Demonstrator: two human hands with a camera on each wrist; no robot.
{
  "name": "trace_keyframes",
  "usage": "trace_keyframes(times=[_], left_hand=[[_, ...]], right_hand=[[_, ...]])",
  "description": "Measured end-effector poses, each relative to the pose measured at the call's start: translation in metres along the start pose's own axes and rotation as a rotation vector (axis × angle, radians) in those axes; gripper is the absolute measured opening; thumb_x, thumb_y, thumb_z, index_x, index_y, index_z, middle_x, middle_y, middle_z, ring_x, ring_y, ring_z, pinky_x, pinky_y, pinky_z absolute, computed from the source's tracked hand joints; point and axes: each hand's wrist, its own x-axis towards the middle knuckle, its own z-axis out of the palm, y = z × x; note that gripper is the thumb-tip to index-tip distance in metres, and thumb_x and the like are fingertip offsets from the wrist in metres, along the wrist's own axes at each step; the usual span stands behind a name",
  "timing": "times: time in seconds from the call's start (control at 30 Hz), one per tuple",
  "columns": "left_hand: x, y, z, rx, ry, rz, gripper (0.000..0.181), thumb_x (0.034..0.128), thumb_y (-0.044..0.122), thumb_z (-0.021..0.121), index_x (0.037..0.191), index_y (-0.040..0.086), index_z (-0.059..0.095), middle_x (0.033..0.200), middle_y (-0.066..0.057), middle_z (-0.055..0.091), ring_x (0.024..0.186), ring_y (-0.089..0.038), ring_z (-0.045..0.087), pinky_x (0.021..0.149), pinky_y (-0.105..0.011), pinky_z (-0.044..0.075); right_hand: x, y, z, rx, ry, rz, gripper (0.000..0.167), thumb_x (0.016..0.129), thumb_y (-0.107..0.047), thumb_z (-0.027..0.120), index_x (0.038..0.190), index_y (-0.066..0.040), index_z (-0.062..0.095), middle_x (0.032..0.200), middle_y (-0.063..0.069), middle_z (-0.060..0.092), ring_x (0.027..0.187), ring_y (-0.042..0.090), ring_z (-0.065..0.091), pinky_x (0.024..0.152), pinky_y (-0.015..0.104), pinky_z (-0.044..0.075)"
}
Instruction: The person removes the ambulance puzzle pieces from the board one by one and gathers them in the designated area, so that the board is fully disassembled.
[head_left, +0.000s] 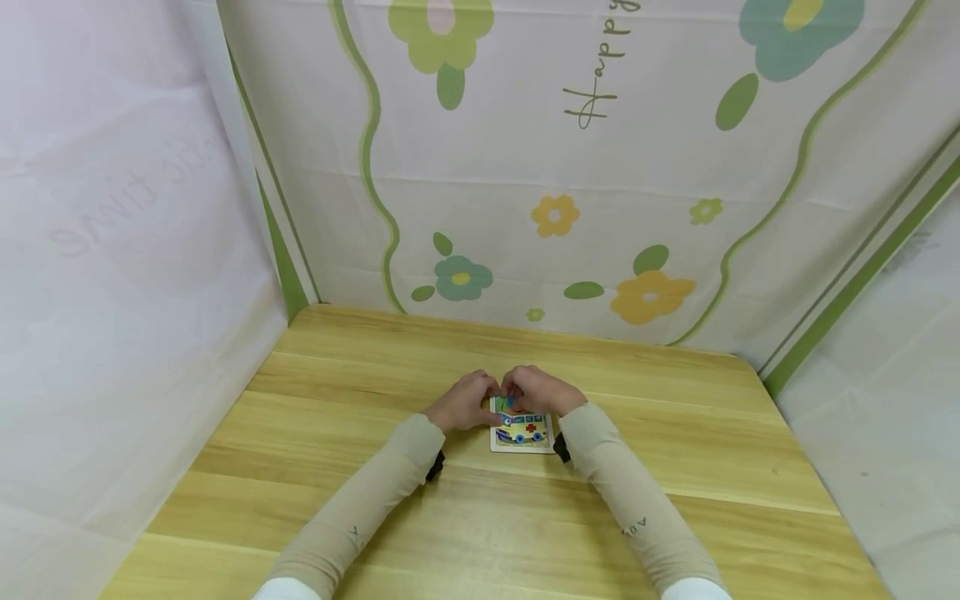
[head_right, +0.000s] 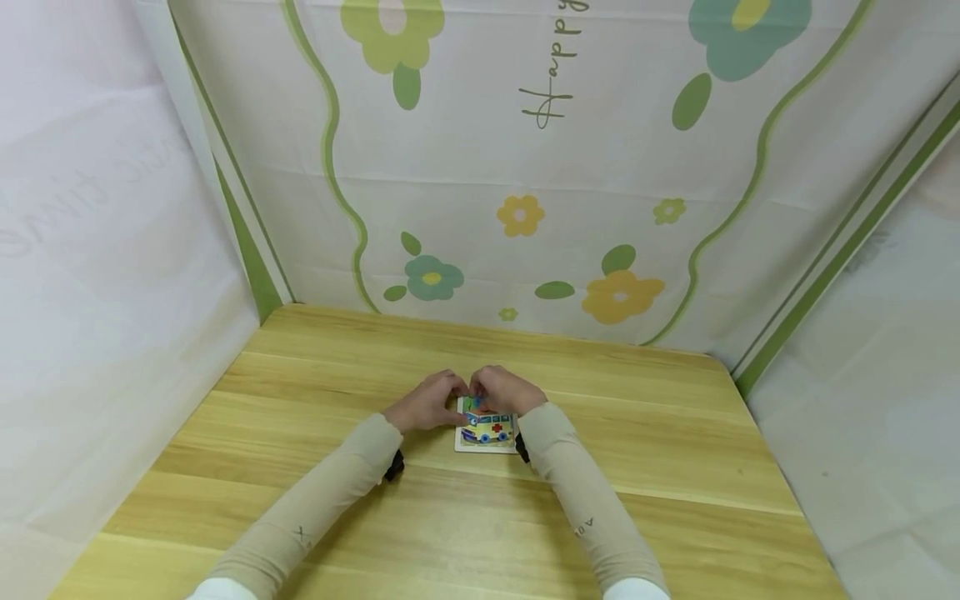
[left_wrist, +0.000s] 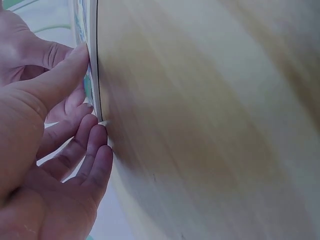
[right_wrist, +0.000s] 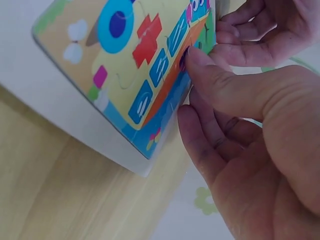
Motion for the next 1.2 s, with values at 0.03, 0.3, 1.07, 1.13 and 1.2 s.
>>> trace_keyframes(times=[0.03,0.3,1.07,1.13,1.2], left_hand=[[0.0,0.0,0.0,0.003,-0.001,-0.004,0.047,0.0911,0.026,0.086,0.124,-0.002,0.067,0.117,-0.012,0.064,0.104,-0.022,0.058,0.097,-0.04,0.052],[0.0,0.002,0.001,0.025,-0.006,-0.01,0.048,0.0912,0.026,0.086,0.125,-0.002,0.067,0.116,-0.011,0.064,0.103,-0.021,0.056,0.096,-0.039,0.051],[-0.001,0.005,0.002,0.004,0.016,-0.037,0.041,0.0915,0.021,0.085,0.121,-0.002,0.069,0.118,-0.012,0.065,0.107,-0.024,0.06,0.1,-0.041,0.053],[-0.001,0.005,0.002,0.007,0.017,-0.035,0.042,0.0912,0.021,0.085,0.122,-0.003,0.069,0.119,-0.013,0.066,0.109,-0.024,0.061,0.1,-0.041,0.053],[-0.001,0.005,0.002,0.006,0.018,-0.036,0.045,0.0912,0.021,0.086,0.124,-0.004,0.069,0.12,-0.014,0.066,0.11,-0.025,0.062,0.101,-0.041,0.054]], right_hand=[[0.0,0.0,0.0,0.007,-0.003,0.008,0.013,0.095,0.001,0.076,0.105,-0.007,0.073,0.101,0.004,0.071,0.089,0.014,0.062,0.087,0.034,0.058],[-0.005,0.002,-0.001,0.033,0.01,-0.021,0.014,0.096,0.001,0.075,0.108,-0.005,0.072,0.103,0.006,0.073,0.092,0.015,0.066,0.087,0.035,0.059],[-0.004,0.012,0.001,0.08,0.113,-0.124,0.014,0.107,-0.008,0.061,0.105,-0.008,0.074,0.098,0.003,0.074,0.084,0.008,0.063,0.082,0.028,0.057],[-0.006,0.012,-0.002,0.083,0.111,-0.123,0.013,0.107,-0.008,0.061,0.105,-0.008,0.074,0.099,0.003,0.074,0.087,0.008,0.064,0.084,0.029,0.057],[-0.007,0.013,-0.006,0.093,0.105,-0.126,0.013,0.107,-0.007,0.061,0.104,-0.007,0.074,0.098,0.004,0.074,0.086,0.009,0.064,0.083,0.029,0.057]])
